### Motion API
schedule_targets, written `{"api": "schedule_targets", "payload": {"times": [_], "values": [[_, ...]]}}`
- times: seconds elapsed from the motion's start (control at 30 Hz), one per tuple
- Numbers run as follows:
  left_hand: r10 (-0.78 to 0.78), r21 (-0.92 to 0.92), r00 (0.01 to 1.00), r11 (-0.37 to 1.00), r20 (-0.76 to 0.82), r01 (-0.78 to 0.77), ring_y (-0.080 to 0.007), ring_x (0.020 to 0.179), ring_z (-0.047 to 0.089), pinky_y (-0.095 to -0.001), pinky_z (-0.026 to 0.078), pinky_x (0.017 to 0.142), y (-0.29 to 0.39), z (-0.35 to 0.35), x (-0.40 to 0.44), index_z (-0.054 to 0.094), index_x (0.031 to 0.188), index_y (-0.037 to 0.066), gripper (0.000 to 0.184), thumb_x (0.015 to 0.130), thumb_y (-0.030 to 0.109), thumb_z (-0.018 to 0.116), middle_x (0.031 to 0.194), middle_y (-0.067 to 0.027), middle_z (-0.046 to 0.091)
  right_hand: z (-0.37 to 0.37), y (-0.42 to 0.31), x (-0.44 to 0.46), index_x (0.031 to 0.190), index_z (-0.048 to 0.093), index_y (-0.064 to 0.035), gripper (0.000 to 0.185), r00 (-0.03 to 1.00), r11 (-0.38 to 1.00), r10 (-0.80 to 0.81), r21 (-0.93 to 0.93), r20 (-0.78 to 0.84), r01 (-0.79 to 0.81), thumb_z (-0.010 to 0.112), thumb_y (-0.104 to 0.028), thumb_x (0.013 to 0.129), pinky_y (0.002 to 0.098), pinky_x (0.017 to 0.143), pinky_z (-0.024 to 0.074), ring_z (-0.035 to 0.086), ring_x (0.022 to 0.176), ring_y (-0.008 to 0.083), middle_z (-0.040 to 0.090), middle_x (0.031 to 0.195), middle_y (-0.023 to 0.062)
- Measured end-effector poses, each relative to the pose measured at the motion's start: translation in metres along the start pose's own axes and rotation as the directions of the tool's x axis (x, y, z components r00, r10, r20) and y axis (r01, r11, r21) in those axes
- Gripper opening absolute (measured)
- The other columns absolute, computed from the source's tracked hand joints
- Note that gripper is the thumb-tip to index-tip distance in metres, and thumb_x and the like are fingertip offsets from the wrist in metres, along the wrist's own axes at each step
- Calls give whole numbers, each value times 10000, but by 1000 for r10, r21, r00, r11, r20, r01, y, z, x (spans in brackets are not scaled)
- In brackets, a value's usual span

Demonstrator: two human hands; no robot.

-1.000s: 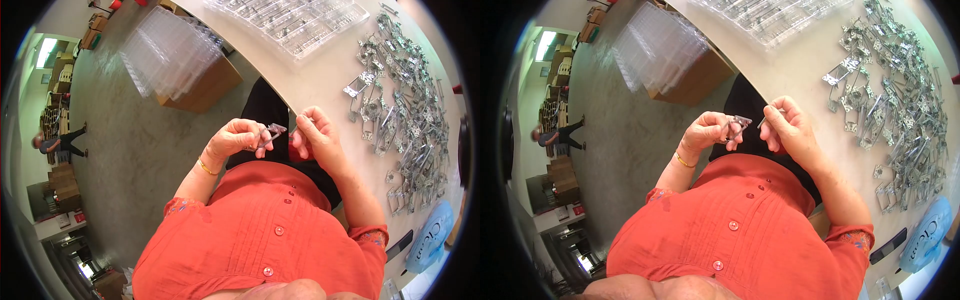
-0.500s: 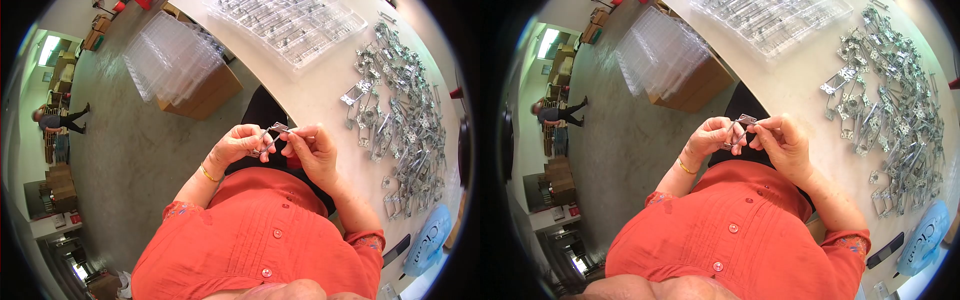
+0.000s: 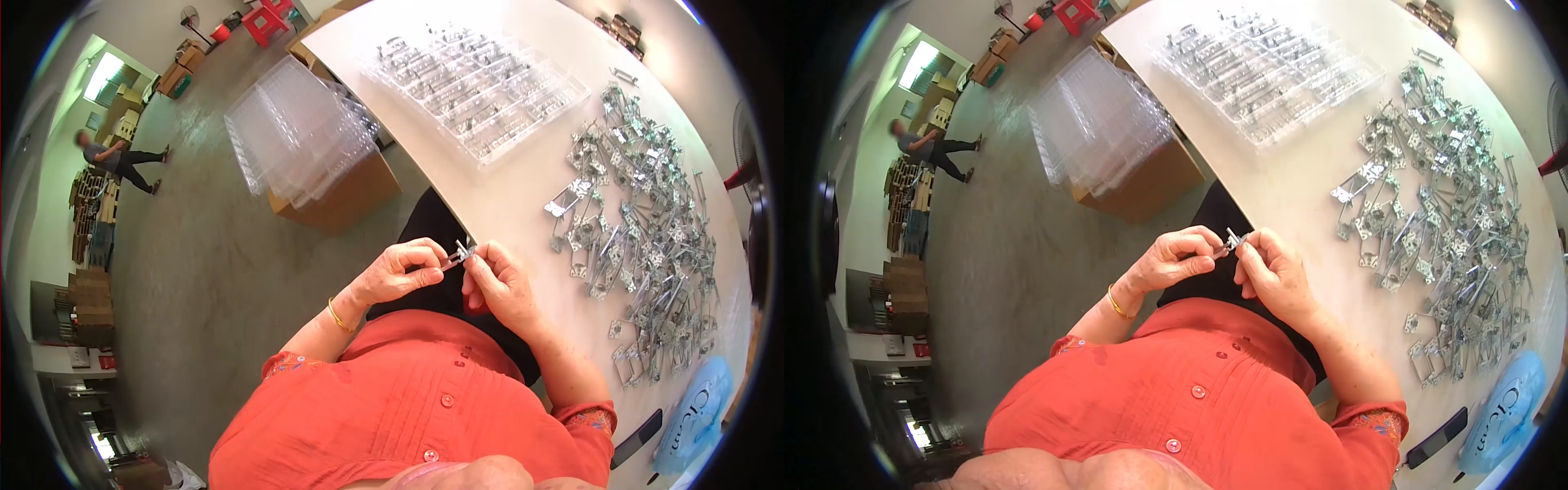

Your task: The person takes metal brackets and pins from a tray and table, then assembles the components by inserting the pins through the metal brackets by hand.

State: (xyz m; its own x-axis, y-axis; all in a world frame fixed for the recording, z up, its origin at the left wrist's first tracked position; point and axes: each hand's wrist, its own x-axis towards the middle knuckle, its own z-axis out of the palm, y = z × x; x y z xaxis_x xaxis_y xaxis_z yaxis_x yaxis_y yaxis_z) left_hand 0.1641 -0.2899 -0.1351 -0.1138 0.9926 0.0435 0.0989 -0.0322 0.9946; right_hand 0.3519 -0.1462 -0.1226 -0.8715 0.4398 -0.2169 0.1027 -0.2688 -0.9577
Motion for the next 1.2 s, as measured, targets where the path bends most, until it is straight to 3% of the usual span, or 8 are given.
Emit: {"api": "schedule_targets", "payload": {"times": [0.27, 0.47, 0.63, 0.7, 0.9, 1.03, 1.1, 1.2], "values": [[95, 78, 995, 992, 16, -96, -161, 969, 599, -302, 487, 872, 26, 1, -10, 658, 878, 1, 123, 958, 90, 688, 1106, -87, 642, -5, -17, -7, 932, 565, -70, 156, 968, 958, 53, 261, 245, -118, 549, -196, 1021, 226, 473, 434, 557, 507, 104, 626, 700, 37], [125, -99, 992, 987, -21, -126, -163, 947, 639, -319, 537, 879, 43, 1, -18, 669, 926, -5, 144, 993, 119, 641, 1154, -142, 638, -8, -53, -23, 940, 581, -47, 184, 969, 998, -20, -47, 245, 32, 556, -212, 1019, 229, 483, 460, 588, 515, 107, 636, 693, 41], [149, -228, 985, 959, -86, -165, -175, 910, 656, -333, 526, 890, 64, 5, 19, 670, 1002, 9, 126, 1021, 95, 580, 1122, -132, 651, -22, -91, -47, 956, 583, -14, 159, 972, 983, -118, -114, 204, 144, 579, -163, 1010, 233, 496, 494, 622, 547, 105, 653, 712, 52], [65, -396, 998, 917, 19, -52, -160, 958, 646, -315, 509, 906, 72, 14, 41, 668, 980, 10, 135, 1023, 101, 578, 1101, -101, 654, -24, -99, -57, 966, 578, -10, 137, 955, 969, -223, -65, 194, 240, 590, -138, 1014, 228, 504, 505, 632, 558, 107, 658, 721, 56], [108, -458, 949, 888, 296, 41, -156, 1071, 624, -304, 506, 929, 79, 74, 133, 669, 958, 32, 120, 994, 144, 647, 1065, -65, 664, -24, -121, -87, 1023, 557, -2, 38, 914, 922, -351, -97, 205, 375, 539, -34, 1019, 219, 522, 516, 651, 587, 97, 680, 756, 61], [200, -694, 866, 690, 459, 208, -148, 1002, 653, -310, 542, 869, 87, 129, 185, 665, 943, 32, 106, 968, 134, 676, 1059, -71, 678, -36, -143, -107, 1050, 531, -3, 65, 874, 868, -486, -106, 18, 485, 504, 26, 998, 211, 527, 515, 655, 602, 103, 683, 760, 89], [234, -702, 825, 668, 514, 248, -133, 967, 652, -301, 546, 839, 84, 153, 201, 659, 932, 32, 124, 950, 149, 700, 1030, -64, 680, -44, -149, -116, 1075, 502, -14, 78, 808, 834, -551, -95, -211, 544, 495, 6, 1001, 202, 517, 504, 651, 600, 108, 684, 758, 104], [292, -684, 721, 648, 628, 334, -87, 847, 646, -253, 537, 732, 84, 179, 218, 685, 934, 27, 182, 957, 206, 705, 923, -26, 687, -62, -154, -122, 1058, 475, -24, 77, 742, 785, -606, -69, -285, 615, 523, -37, 1000, 217, 586, 500, 624, 579, 129, 697, 776, 126]]}}
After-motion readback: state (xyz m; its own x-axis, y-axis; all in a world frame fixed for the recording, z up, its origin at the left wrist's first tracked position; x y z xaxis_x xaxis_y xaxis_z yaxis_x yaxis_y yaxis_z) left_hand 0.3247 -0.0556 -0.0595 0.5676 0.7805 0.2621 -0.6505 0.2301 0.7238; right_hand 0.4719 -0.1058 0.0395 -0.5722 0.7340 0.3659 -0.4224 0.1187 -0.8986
